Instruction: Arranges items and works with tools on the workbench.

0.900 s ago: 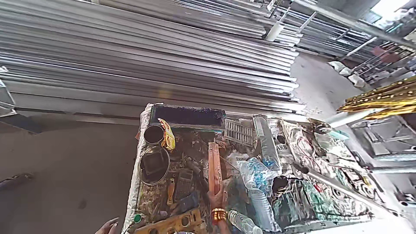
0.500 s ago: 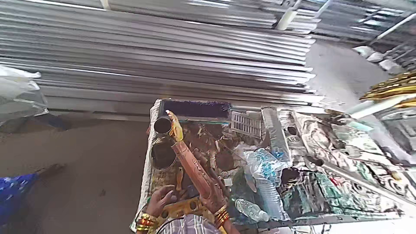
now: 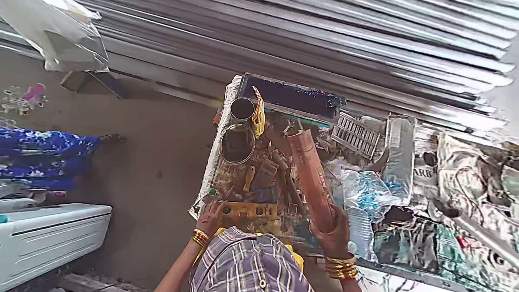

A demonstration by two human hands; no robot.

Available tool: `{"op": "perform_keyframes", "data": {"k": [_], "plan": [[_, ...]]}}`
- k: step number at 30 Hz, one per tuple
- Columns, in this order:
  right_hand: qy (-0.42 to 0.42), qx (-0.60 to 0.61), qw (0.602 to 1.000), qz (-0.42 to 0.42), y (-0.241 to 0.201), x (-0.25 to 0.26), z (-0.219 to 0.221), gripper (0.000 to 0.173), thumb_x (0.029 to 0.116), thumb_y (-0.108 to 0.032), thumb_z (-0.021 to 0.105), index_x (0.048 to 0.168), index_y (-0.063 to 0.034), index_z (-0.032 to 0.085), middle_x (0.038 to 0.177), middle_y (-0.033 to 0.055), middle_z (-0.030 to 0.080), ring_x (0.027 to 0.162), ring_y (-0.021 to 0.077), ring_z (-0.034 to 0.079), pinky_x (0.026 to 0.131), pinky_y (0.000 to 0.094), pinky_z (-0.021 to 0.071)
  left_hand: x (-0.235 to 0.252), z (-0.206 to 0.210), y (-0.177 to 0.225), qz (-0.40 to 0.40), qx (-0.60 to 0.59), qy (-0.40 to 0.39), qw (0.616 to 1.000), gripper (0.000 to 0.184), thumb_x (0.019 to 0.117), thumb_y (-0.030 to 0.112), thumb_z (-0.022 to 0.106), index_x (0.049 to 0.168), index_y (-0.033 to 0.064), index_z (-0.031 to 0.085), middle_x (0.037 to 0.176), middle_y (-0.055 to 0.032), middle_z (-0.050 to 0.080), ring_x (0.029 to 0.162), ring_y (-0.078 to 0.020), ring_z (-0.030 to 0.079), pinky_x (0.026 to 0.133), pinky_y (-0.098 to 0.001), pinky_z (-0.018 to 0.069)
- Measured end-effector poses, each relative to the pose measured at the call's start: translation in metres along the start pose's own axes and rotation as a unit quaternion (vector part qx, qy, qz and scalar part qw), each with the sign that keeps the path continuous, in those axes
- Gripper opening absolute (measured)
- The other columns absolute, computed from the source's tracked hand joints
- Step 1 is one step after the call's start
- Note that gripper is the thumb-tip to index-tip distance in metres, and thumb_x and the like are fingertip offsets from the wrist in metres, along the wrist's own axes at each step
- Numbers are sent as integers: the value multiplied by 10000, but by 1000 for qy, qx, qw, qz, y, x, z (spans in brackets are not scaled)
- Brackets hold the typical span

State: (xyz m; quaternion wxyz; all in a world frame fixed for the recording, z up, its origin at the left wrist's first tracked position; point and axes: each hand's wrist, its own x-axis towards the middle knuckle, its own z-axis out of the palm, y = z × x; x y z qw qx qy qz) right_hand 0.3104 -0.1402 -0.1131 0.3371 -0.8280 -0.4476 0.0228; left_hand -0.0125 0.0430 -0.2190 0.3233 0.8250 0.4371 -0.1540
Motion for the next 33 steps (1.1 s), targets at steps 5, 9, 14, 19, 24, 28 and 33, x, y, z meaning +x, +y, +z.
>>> {"op": "perform_keyframes", "data": {"k": [5,9,14,19,24,28,33], "plan": [[34,-2,998,44,-2,-28,-30,881,621,-243,779,1336,171,474,1300,412,547,1140,444,600,974,478,503,20,22,6,26,32,19,999,720,876,168,769,1512,30,463,1529,-291,446,1455,-460,379,1205,-607,226],[31,-9,998,61,3,-49,-36,876,631,-269,771,1331,173,484,1292,405,558,1144,449,599,980,498,496,32,18,9,17,62,-7,998,726,879,144,748,1529,45,439,1519,-308,441,1438,-470,392,1202,-599,240],[4,-6,998,57,14,-78,-27,863,611,-222,795,1322,174,508,1299,411,559,1139,514,603,966,572,509,27,0,19,0,58,-49,997,742,814,290,806,1458,53,524,1552,-293,393,1444,-453,376,1186,-590,264],[-60,1,997,41,28,-104,-21,840,592,-222,816,1290,162,550,1293,413,567,1123,542,617,929,601,530,-10,-47,34,-1,5,-78,997,790,827,427,795,1461,42,522,1432,-253,551,1319,-417,538,1086,-582,412],[-134,-17,991,16,53,-127,-28,746,658,-271,848,1266,93,615,1323,383,577,1128,543,633,896,640,543,-65,-88,-6,-55,-180,63,980,700,762,310,855,1355,21,621,1241,-242,679,1160,-411,651,1004,-630,475],[-154,-20,987,-34,75,-144,-8,701,674,-339,834,1240,39,664,1308,371,596,1150,542,628,922,636,537,-101,-107,-47,-68,-207,238,947,704,714,296,808,1309,-34,628,1145,-263,693,1046,-379,680,932,-584,508],[-208,-6,969,-131,76,-139,36,657,629,-237,867,1213,15,703,1246,393,619,1094,575,645,881,667,542,-120,-120,-62,-40,77,371,925,748,679,462,780,1235,-30,688,1126,-308,690,1001,-524,676,823,-686,505]]}}
